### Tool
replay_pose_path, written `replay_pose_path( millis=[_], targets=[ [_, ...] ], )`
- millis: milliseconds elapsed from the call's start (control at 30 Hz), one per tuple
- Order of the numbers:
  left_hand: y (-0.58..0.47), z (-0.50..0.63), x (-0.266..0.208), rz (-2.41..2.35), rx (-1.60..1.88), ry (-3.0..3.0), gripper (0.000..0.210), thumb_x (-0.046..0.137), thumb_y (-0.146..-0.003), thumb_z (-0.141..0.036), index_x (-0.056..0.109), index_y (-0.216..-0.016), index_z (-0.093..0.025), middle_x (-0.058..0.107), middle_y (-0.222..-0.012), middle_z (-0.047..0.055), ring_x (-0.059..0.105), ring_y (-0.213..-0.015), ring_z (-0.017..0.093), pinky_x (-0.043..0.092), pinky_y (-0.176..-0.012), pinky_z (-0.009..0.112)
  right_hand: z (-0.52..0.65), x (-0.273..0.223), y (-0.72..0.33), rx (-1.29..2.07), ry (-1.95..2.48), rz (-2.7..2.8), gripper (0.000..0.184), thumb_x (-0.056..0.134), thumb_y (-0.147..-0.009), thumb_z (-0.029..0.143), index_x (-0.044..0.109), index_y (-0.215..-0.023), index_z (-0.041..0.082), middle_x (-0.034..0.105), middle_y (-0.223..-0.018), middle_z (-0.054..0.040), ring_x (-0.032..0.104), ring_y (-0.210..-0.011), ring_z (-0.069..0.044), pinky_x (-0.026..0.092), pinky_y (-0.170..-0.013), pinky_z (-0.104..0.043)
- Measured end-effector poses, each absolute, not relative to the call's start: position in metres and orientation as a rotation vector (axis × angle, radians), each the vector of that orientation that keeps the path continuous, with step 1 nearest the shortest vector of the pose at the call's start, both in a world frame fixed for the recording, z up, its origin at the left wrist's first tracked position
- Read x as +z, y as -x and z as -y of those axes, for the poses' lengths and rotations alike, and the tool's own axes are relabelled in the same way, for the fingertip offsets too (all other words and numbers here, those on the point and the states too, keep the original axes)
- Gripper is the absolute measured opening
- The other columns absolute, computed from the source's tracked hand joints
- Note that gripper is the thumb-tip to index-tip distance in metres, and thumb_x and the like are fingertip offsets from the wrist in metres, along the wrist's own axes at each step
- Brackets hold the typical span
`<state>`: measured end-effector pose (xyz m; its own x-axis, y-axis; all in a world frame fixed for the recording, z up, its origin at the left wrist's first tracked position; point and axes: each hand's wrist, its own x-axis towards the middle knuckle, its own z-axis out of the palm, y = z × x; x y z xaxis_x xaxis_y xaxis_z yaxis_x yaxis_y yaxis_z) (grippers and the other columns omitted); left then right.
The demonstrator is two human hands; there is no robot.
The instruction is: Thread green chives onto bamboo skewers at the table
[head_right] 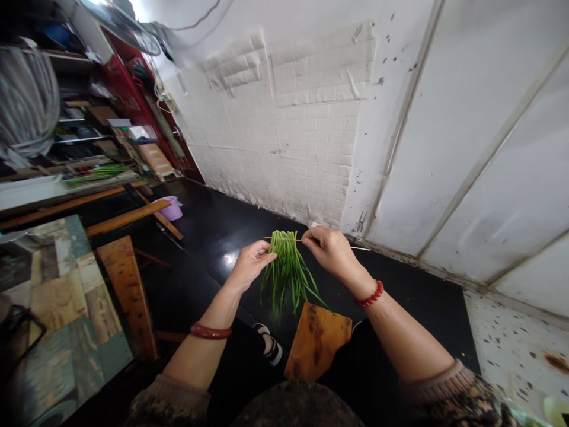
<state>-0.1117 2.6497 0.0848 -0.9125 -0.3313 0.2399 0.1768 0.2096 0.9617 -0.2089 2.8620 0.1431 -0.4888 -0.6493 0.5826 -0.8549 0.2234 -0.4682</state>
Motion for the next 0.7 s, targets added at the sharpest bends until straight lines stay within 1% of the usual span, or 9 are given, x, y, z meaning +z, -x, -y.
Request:
replay_pose_path(
  millis=[133,300,433,500,600,633,700],
  targets=[
    [0.112,-2.649,0.086,2.121,-1.705,-0.134,0.015,0.072,-0.07,-0.024,0.062,-0.075,-0.014,0.067,-0.073,0.0,0.062,-0.068,0.013,0.045,-0.067,0.023,-2.862,0.146,0.208,1.122,-1.421,2.241,0.014,0.056,-0.09,0.02,0.067,-0.081,0.019,0.071,-0.078,-0.0031,0.064,-0.072,-0.017,0.044,-0.066,-0.027],
    [0.113,-2.647,0.085,2.115,-1.74,-0.099,0.017,0.071,-0.071,-0.027,0.066,-0.08,-0.014,0.071,-0.078,0.002,0.064,-0.071,0.014,0.047,-0.07,0.025,-2.861,0.145,0.209,1.114,-1.429,2.24,0.014,0.056,-0.09,0.02,0.067,-0.081,0.019,0.071,-0.079,-0.0033,0.064,-0.072,-0.016,0.044,-0.066,-0.027],
    [0.113,-2.646,0.083,2.135,-1.707,-0.119,0.016,0.072,-0.071,-0.027,0.065,-0.076,-0.014,0.069,-0.074,0.002,0.063,-0.068,0.013,0.047,-0.066,0.024,-2.86,0.143,0.211,1.121,-1.421,2.242,0.015,0.055,-0.09,0.02,0.067,-0.08,0.019,0.07,-0.078,-0.003,0.063,-0.072,-0.016,0.044,-0.066,-0.027],
    [0.111,-2.647,0.086,2.141,-1.752,-0.093,0.02,0.073,-0.071,-0.026,0.066,-0.086,-0.014,0.071,-0.081,0.004,0.066,-0.075,0.015,0.048,-0.071,0.025,-2.86,0.142,0.21,1.132,-1.418,2.249,0.015,0.055,-0.09,0.021,0.067,-0.08,0.019,0.07,-0.077,-0.0026,0.063,-0.071,-0.016,0.043,-0.066,-0.026],
    [0.106,-2.651,0.093,2.139,-1.855,-0.002,0.037,0.071,-0.075,-0.028,0.065,-0.109,-0.014,0.072,-0.102,0.008,0.066,-0.095,0.02,0.048,-0.084,0.03,-2.858,0.142,0.209,1.152,-1.42,2.257,0.015,0.055,-0.09,0.022,0.067,-0.08,0.019,0.069,-0.075,-0.0021,0.063,-0.069,-0.015,0.043,-0.065,-0.026],
    [0.105,-2.652,0.096,2.144,-1.861,0.016,0.039,0.069,-0.077,-0.03,0.065,-0.112,-0.014,0.071,-0.106,0.009,0.065,-0.098,0.021,0.048,-0.087,0.031,-2.858,0.142,0.208,1.16,-1.425,2.255,0.015,0.056,-0.09,0.022,0.067,-0.08,0.019,0.069,-0.075,-0.002,0.063,-0.069,-0.015,0.043,-0.064,-0.026],
    [0.104,-2.652,0.1,2.156,-1.829,0.03,0.036,0.065,-0.082,-0.035,0.067,-0.11,-0.013,0.071,-0.105,0.009,0.064,-0.097,0.021,0.046,-0.087,0.031,-2.856,0.143,0.207,1.174,-1.443,2.245,0.015,0.056,-0.09,0.023,0.067,-0.08,0.019,0.069,-0.075,-0.002,0.063,-0.069,-0.015,0.044,-0.065,-0.026]
  ],
)
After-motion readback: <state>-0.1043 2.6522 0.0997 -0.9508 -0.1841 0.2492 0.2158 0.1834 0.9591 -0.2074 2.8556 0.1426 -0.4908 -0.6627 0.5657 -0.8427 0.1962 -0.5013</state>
